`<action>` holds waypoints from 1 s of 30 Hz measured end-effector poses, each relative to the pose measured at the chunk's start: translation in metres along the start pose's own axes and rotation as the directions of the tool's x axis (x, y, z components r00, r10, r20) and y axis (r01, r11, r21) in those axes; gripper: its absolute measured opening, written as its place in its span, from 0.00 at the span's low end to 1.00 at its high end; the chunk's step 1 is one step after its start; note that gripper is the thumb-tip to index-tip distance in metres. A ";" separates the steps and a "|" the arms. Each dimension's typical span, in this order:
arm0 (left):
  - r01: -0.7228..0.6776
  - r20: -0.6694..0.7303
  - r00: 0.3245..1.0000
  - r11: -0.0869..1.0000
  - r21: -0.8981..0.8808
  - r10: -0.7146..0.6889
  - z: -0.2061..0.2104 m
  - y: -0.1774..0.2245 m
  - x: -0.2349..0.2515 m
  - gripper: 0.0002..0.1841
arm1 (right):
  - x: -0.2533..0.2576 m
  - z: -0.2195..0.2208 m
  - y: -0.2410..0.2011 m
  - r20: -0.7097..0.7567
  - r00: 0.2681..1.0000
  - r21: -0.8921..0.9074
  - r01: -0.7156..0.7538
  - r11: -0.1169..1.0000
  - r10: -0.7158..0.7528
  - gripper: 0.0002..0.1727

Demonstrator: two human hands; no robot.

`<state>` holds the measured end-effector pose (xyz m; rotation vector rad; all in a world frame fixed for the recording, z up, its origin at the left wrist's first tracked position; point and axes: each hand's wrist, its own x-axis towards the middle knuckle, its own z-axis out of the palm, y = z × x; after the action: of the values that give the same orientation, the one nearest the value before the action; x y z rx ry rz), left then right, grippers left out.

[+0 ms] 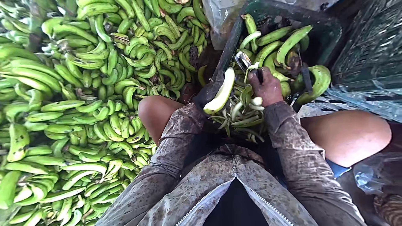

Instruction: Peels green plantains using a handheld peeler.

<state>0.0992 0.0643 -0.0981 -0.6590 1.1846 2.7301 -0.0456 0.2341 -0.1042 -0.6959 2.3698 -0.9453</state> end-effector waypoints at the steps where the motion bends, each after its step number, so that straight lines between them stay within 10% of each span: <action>1: -0.071 -0.221 0.970 0.987 0.143 0.102 0.008 0.005 0.001 0.24 | -0.008 0.003 -0.002 -0.009 0.999 0.008 0.038 0.999 -0.038 0.30; 8: -0.282 -0.714 0.466 0.852 0.441 0.523 0.007 0.014 0.036 0.30 | -0.047 0.039 -0.014 0.065 0.955 0.140 0.279 0.950 -0.290 0.24; 10: -0.290 -0.679 0.488 0.836 0.467 0.548 0.006 0.014 0.037 0.29 | -0.040 0.041 -0.015 0.110 0.957 0.128 0.255 0.958 -0.270 0.24; 15: -0.010 -0.113 0.993 0.968 0.251 0.039 0.014 0.002 0.021 0.24 | 0.005 0.020 -0.005 0.119 0.993 0.063 0.018 0.998 -0.026 0.28; 19: 0.228 0.085 0.965 0.956 0.186 -0.247 0.016 0.003 0.009 0.27 | 0.005 0.007 0.007 -0.024 0.998 0.036 -0.056 0.998 0.057 0.29; 21: 0.054 -0.142 0.989 0.982 0.184 -0.028 0.018 0.007 0.011 0.22 | -0.008 0.008 0.003 -0.051 0.999 0.062 -0.001 0.998 0.004 0.30; 24: -0.259 -0.546 0.804 0.965 0.037 0.236 0.006 0.003 0.031 0.27 | -0.034 0.021 -0.005 -0.045 0.991 0.093 0.130 0.987 -0.126 0.28; 30: -0.429 -0.792 0.582 0.897 -0.108 0.183 0.002 0.017 0.040 0.29 | -0.041 0.051 -0.006 0.004 0.970 0.091 0.241 0.966 -0.242 0.25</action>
<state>0.0583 0.0509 -0.1025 -2.0113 1.0639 3.0097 0.0169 0.2313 -0.1221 -0.9685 2.2474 -1.1358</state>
